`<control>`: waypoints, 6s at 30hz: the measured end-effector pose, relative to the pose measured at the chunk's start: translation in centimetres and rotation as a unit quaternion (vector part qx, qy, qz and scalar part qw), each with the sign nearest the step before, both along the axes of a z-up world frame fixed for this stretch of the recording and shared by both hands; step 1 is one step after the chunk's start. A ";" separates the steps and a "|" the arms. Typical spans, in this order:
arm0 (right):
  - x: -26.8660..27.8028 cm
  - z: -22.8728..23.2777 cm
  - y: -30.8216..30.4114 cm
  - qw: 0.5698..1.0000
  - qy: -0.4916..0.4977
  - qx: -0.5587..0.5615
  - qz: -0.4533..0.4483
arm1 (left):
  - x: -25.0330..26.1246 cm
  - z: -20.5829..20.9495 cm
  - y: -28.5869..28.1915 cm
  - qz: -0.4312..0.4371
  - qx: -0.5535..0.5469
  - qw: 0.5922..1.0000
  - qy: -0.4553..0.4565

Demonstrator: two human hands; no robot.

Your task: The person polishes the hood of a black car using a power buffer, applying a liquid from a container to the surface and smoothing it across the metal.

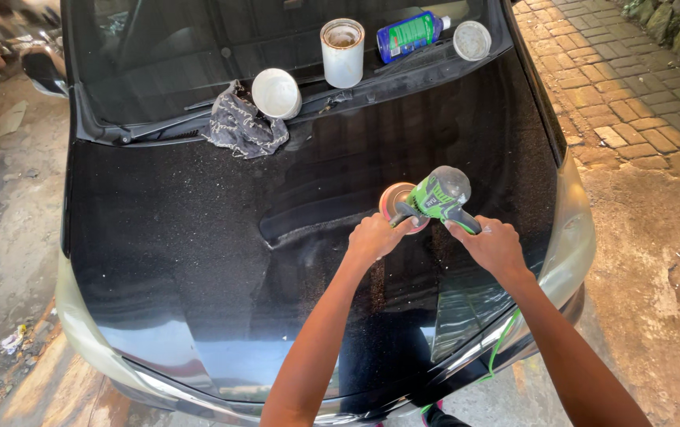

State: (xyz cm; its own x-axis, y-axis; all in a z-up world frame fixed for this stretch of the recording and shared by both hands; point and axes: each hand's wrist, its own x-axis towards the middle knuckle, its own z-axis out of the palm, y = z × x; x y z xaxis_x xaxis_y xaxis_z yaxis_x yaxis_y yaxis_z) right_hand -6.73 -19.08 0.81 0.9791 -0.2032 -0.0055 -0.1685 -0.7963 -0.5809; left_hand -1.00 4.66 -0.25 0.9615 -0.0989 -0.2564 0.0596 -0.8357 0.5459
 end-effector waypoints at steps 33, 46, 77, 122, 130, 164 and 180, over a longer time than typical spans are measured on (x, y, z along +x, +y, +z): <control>1.2 -0.1 20.9 0.985 -0.048 -0.028 0.161 | -7.2 1.8 21.8 0.148 -0.016 0.989 0.021; -0.1 -0.2 29.4 0.968 -0.054 -0.042 0.243 | -12.2 2.2 29.3 0.226 -0.048 0.971 0.056; -1.5 -0.8 11.9 0.994 -0.045 -0.001 0.103 | -7.1 2.2 12.6 0.099 0.010 0.994 0.049; -5.9 -0.7 -1.6 0.994 0.075 0.024 -0.071 | -4.0 -0.4 -3.2 -0.061 0.018 0.998 0.002; -4.6 -0.3 4.4 1.000 0.025 0.014 0.001 | -5.0 0.3 3.9 -0.009 0.011 1.000 0.013; -5.3 -1.1 25.9 0.973 -0.056 -0.051 0.218 | -15.2 -0.1 26.4 0.171 -0.033 0.984 0.037; -7.2 -1.0 22.6 0.983 -0.029 0.000 0.179 | -16.4 1.2 23.0 0.166 -0.027 0.983 0.078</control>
State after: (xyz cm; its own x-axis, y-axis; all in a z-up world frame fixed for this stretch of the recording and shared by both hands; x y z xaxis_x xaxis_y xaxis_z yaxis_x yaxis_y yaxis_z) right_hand -13.96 3.49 -0.16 0.9864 0.1554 0.0533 0.1573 -0.7985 -0.5811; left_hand -17.42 27.67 0.99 0.8923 0.1962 -0.4067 0.4111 -0.7256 0.5519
